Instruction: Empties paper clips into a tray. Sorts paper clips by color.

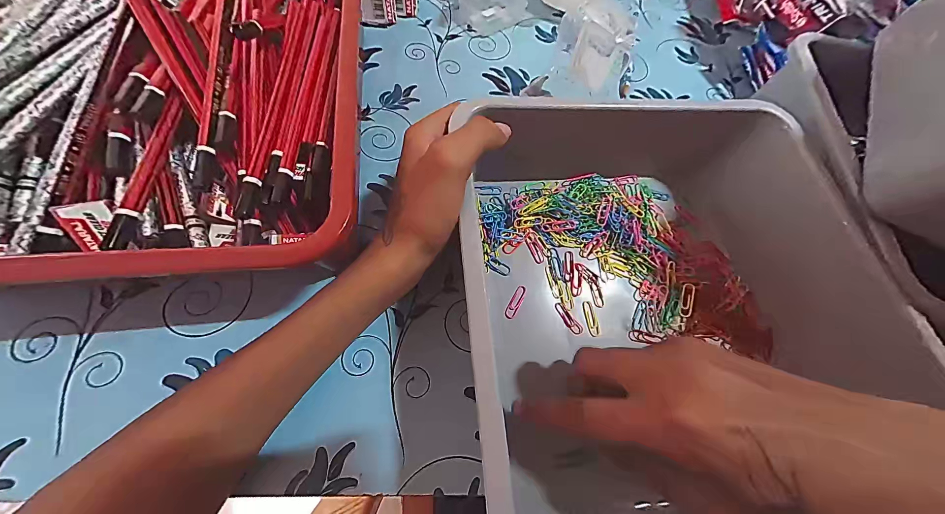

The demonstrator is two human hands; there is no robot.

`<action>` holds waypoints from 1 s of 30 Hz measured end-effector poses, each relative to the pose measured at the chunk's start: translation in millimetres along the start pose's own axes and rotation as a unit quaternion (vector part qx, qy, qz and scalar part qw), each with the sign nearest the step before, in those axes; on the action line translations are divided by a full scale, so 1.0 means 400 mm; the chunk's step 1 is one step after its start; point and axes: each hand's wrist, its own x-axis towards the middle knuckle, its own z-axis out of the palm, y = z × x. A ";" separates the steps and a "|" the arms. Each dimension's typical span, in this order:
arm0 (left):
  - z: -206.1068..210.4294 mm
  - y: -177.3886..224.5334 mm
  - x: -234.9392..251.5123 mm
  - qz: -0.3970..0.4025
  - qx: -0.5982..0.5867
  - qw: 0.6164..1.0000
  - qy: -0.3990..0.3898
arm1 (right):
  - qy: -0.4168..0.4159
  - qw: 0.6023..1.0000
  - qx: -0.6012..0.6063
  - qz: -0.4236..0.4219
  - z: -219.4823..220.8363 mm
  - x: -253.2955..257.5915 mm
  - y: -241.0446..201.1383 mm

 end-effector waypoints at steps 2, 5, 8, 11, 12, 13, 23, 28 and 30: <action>-0.002 -0.002 0.000 0.000 -0.003 1.000 0.003 | 0.014 1.000 -0.012 0.002 0.004 -0.009 -0.012; -0.001 -0.003 0.002 0.005 -0.006 1.000 -0.002 | 0.021 0.999 -0.043 0.010 0.020 -0.030 -0.010; 0.000 0.002 0.000 -0.005 -0.001 1.000 0.002 | 0.013 0.999 -0.034 -0.005 0.043 -0.042 -0.024; 0.000 0.000 -0.002 -0.005 0.000 1.000 -0.002 | -0.002 1.000 -0.010 -0.029 0.046 -0.046 -0.032; -0.001 -0.002 0.000 -0.001 0.000 1.000 -0.002 | -0.010 0.999 -0.010 -0.032 0.041 -0.044 -0.029; -0.001 -0.002 0.000 0.001 0.000 1.000 -0.002 | -0.018 0.999 -0.014 -0.031 0.034 -0.040 -0.023; 0.002 0.012 -0.008 -0.023 0.023 0.999 0.009 | -0.348 0.922 0.034 0.169 -0.151 -0.119 -0.063; 0.006 0.017 -0.015 -0.028 0.038 0.999 0.012 | -0.178 0.972 -0.103 0.117 -0.165 -0.161 -0.020; 0.005 0.017 -0.015 -0.025 0.040 0.999 0.011 | -0.089 0.968 -0.186 0.145 -0.137 -0.150 0.014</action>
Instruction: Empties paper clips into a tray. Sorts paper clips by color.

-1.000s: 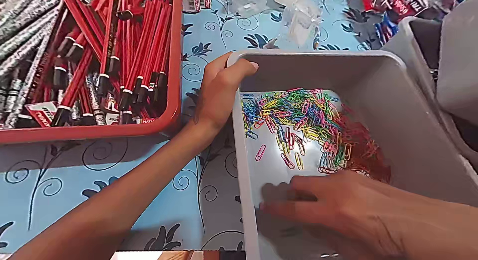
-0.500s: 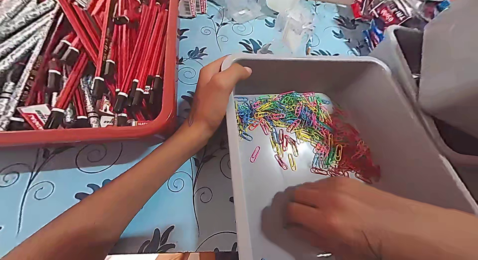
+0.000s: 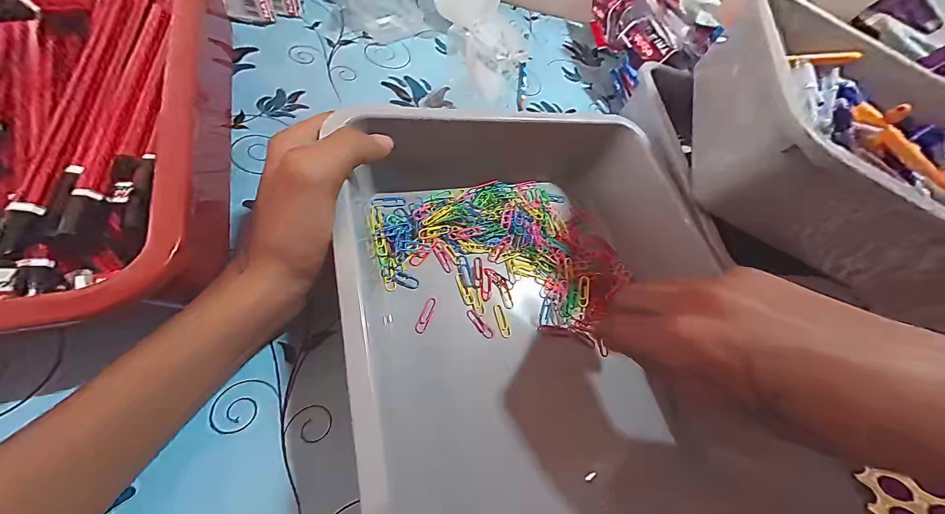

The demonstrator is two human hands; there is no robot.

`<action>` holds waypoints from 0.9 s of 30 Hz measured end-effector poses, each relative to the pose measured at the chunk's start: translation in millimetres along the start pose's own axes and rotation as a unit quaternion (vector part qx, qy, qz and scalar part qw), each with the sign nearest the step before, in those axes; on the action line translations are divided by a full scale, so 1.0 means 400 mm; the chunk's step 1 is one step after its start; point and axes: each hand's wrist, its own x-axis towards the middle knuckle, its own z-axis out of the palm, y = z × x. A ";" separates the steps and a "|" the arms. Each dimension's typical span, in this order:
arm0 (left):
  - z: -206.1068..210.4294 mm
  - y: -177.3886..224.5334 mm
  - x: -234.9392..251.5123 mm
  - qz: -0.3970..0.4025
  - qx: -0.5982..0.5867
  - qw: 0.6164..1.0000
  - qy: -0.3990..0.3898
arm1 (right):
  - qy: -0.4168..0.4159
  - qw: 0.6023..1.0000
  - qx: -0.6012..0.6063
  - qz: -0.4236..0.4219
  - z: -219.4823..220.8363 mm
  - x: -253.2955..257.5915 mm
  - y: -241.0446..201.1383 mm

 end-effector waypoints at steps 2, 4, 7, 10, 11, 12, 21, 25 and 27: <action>0.001 0.002 0.000 -0.003 0.008 1.000 0.001 | 0.015 0.999 -0.026 0.038 0.027 0.029 0.019; 0.001 -0.001 0.001 0.003 0.001 1.000 0.004 | 0.020 0.999 -0.009 0.042 0.047 0.052 0.042; -0.001 -0.005 0.004 0.015 -0.003 1.000 0.000 | 0.046 0.999 0.014 0.024 0.047 0.071 0.058; 0.002 -0.002 0.003 0.007 0.001 1.000 0.000 | 0.089 0.994 0.014 0.060 0.029 0.078 0.059; 0.003 0.000 0.001 0.001 0.002 1.000 0.001 | 0.099 0.992 0.011 0.077 0.023 0.077 0.058; 0.003 0.002 0.001 -0.003 -0.001 1.000 0.003 | 0.103 0.991 0.013 0.089 0.019 0.074 0.058; 0.002 0.000 0.003 -0.006 -0.008 1.000 0.002 | 0.118 0.983 0.136 0.047 0.030 0.057 0.030; -0.002 0.000 0.002 -0.003 -0.005 1.000 0.002 | 0.005 0.960 0.280 0.012 0.035 0.042 0.033; -0.003 -0.002 0.003 0.001 0.004 1.000 0.002 | -0.094 0.955 0.277 -0.044 0.028 0.017 0.054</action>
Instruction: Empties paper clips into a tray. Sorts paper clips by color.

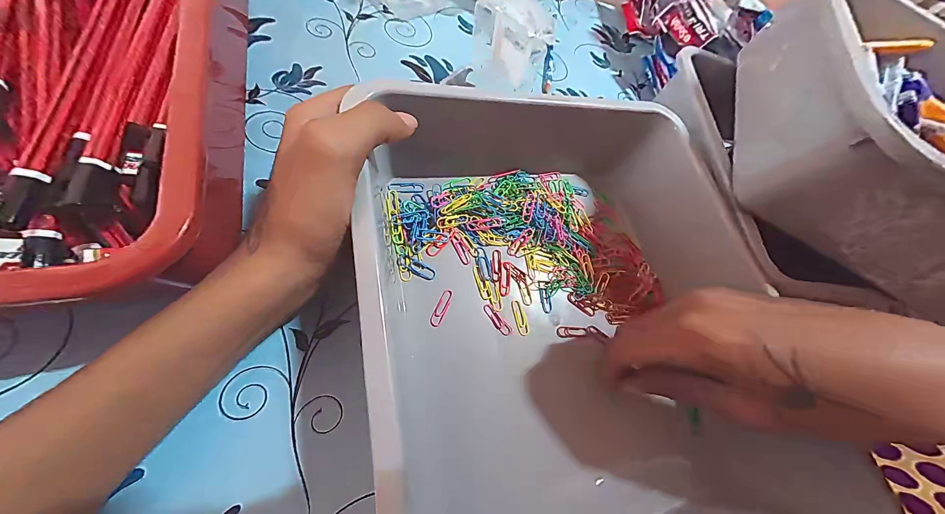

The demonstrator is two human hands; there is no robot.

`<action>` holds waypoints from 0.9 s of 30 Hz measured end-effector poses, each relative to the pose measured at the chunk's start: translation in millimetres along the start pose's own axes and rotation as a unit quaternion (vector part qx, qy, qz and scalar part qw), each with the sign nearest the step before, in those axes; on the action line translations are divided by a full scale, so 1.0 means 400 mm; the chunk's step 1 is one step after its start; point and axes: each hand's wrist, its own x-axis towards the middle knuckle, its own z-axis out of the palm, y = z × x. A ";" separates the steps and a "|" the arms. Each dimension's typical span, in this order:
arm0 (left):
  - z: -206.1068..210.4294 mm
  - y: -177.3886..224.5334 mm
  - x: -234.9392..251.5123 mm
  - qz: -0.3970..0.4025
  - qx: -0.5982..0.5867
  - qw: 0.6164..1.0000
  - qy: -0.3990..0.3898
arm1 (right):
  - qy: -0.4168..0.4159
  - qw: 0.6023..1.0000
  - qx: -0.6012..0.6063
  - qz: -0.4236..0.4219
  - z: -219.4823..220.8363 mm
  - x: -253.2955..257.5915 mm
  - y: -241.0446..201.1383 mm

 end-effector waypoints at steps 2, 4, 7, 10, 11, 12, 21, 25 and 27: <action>0.000 0.000 0.000 -0.001 0.008 1.000 -0.002 | -0.124 0.992 0.012 0.022 -0.031 -0.027 -0.015; 0.001 0.001 0.001 -0.006 0.005 1.000 -0.003 | -0.162 0.985 0.007 0.053 -0.046 -0.041 -0.038; 0.001 -0.001 0.001 -0.006 0.005 1.000 -0.001 | 0.041 0.987 -0.153 0.039 -0.012 -0.020 -0.051; 0.002 0.001 0.001 -0.008 0.009 1.000 0.000 | 0.158 0.950 -0.256 0.086 0.006 0.032 -0.037; 0.002 0.003 0.000 -0.007 0.012 1.000 0.002 | 0.164 0.945 -0.264 0.101 0.007 0.045 -0.028; 0.002 0.003 0.000 -0.006 0.011 1.000 0.001 | 0.162 0.943 -0.269 0.115 0.009 0.057 -0.018; 0.002 0.002 0.002 -0.012 -0.024 1.000 -0.012 | 0.205 0.948 -0.214 0.116 -0.029 0.033 -0.003; 0.002 0.002 0.002 -0.014 -0.015 1.000 -0.007 | 0.201 0.964 -0.156 0.078 -0.042 0.000 -0.011; 0.004 0.005 -0.001 -0.019 -0.010 1.000 -0.001 | 0.194 0.971 -0.113 0.086 -0.046 -0.004 -0.016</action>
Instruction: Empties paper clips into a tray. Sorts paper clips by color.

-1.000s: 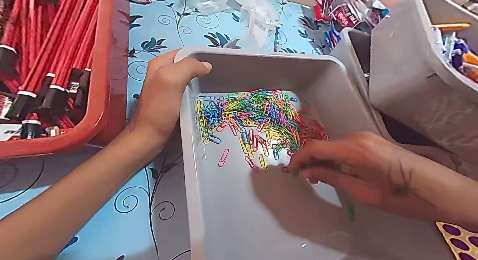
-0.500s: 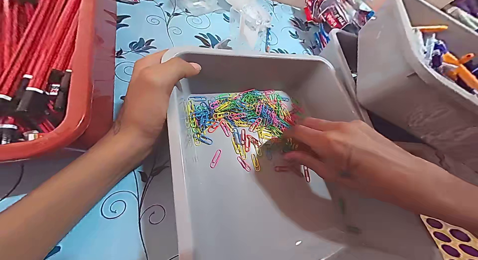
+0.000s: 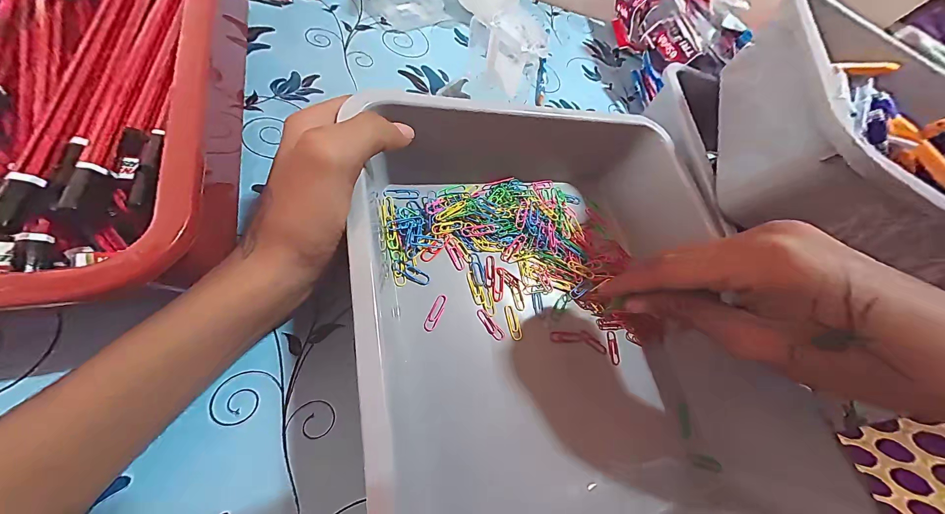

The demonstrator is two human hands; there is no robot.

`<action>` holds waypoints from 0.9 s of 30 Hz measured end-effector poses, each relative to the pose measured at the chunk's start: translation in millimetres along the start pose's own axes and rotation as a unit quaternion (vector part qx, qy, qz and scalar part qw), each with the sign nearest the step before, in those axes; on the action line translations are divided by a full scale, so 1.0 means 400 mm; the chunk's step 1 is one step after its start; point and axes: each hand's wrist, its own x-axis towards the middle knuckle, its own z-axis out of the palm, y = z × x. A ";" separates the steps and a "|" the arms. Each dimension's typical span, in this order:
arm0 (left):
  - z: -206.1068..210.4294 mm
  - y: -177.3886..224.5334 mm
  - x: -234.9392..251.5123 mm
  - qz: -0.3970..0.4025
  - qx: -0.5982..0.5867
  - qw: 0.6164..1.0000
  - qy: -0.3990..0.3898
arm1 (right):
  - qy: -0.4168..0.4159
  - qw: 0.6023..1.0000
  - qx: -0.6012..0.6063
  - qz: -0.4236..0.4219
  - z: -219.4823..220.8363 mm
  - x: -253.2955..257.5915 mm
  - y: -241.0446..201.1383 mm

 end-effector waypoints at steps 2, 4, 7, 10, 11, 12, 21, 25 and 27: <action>-0.002 0.001 -0.001 -0.001 0.010 1.000 -0.001 | -0.023 1.000 0.019 0.008 -0.004 -0.005 0.007; -0.002 0.000 0.001 0.004 0.019 1.000 -0.001 | -0.121 0.992 0.029 -0.003 -0.020 -0.030 0.026; -0.003 -0.001 0.001 0.003 0.013 1.000 -0.003 | -0.222 0.974 0.036 -0.039 -0.022 -0.056 0.026; -0.005 -0.002 -0.001 -0.004 0.019 1.000 -0.004 | -0.077 0.993 -0.071 -0.056 0.022 -0.021 -0.006; -0.005 -0.002 -0.001 -0.003 0.018 1.000 -0.005 | -0.048 0.993 -0.094 -0.057 0.034 -0.003 -0.012; -0.004 -0.002 0.000 -0.001 0.019 1.000 -0.005 | -0.032 0.992 -0.108 -0.058 0.045 0.013 -0.014; -0.008 -0.006 0.007 0.002 0.024 1.000 -0.012 | 0.005 0.977 -0.167 -0.132 0.100 0.057 0.014; -0.006 -0.005 0.003 0.004 0.034 0.999 0.001 | 0.013 0.980 -0.157 -0.117 0.112 0.054 0.023; -0.003 0.000 -0.001 0.006 0.031 1.000 -0.001 | 0.017 0.984 -0.134 -0.120 0.111 0.053 0.024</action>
